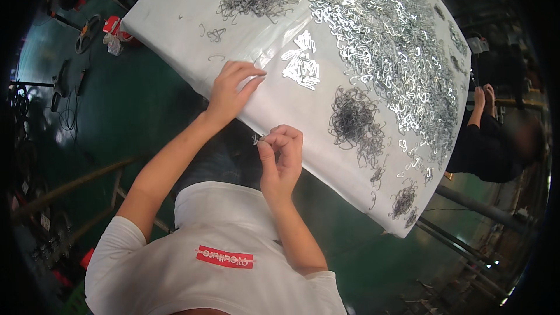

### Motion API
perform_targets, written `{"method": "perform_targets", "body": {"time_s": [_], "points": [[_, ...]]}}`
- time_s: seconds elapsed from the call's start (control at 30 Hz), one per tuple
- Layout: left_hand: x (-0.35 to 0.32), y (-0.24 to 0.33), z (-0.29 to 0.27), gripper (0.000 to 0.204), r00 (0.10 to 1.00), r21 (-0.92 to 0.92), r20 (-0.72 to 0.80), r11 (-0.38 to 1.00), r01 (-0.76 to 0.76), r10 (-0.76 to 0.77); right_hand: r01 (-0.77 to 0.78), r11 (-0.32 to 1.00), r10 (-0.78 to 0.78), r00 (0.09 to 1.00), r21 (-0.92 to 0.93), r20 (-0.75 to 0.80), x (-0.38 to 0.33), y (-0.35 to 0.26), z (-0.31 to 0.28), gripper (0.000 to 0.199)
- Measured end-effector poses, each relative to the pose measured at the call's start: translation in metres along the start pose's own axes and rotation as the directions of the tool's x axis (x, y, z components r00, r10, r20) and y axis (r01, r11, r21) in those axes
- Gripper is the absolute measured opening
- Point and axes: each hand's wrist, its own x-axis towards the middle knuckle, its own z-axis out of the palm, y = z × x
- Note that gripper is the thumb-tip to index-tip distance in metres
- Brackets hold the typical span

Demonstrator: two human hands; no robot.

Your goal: The person picks up small metal hooks and fasteners from a white sheet on a table and links them together by hand. The person then hangs the assembled chains onto a metal rack nearby.

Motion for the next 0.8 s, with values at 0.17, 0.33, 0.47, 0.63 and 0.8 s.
{"method": "perform_targets", "body": {"time_s": [0.17,0.33,0.47,0.63,0.8], "points": [[0.038,-0.014,0.054,0.014,0.994,0.242,0.097,0.97,0.029,-0.054,-0.003,0.999,0.001,1.0,-0.046,-0.03,-0.002,0.003,-0.004,0.006],[0.05,-0.011,0.075,0.013,0.959,0.43,0.183,0.894,0.121,-0.218,-0.032,0.998,0.03,0.999,-0.052,-0.038,-0.006,0.008,-0.007,0.006],[0.053,-0.016,0.064,0.013,0.953,0.376,0.212,0.918,0.125,-0.216,-0.02,0.996,0.017,0.999,-0.085,-0.035,-0.007,0.011,-0.008,0.006],[0.024,-0.007,0.016,0.012,0.834,-0.148,0.313,0.844,0.516,-0.455,-0.008,0.997,0.006,1.0,-0.072,-0.018,-0.008,0.012,-0.004,0.006],[-0.011,0.026,-0.035,0.014,0.629,-0.414,0.545,0.474,0.777,-0.554,0.074,0.988,-0.067,0.996,-0.139,0.055,-0.002,0.015,0.002,0.007]]}}
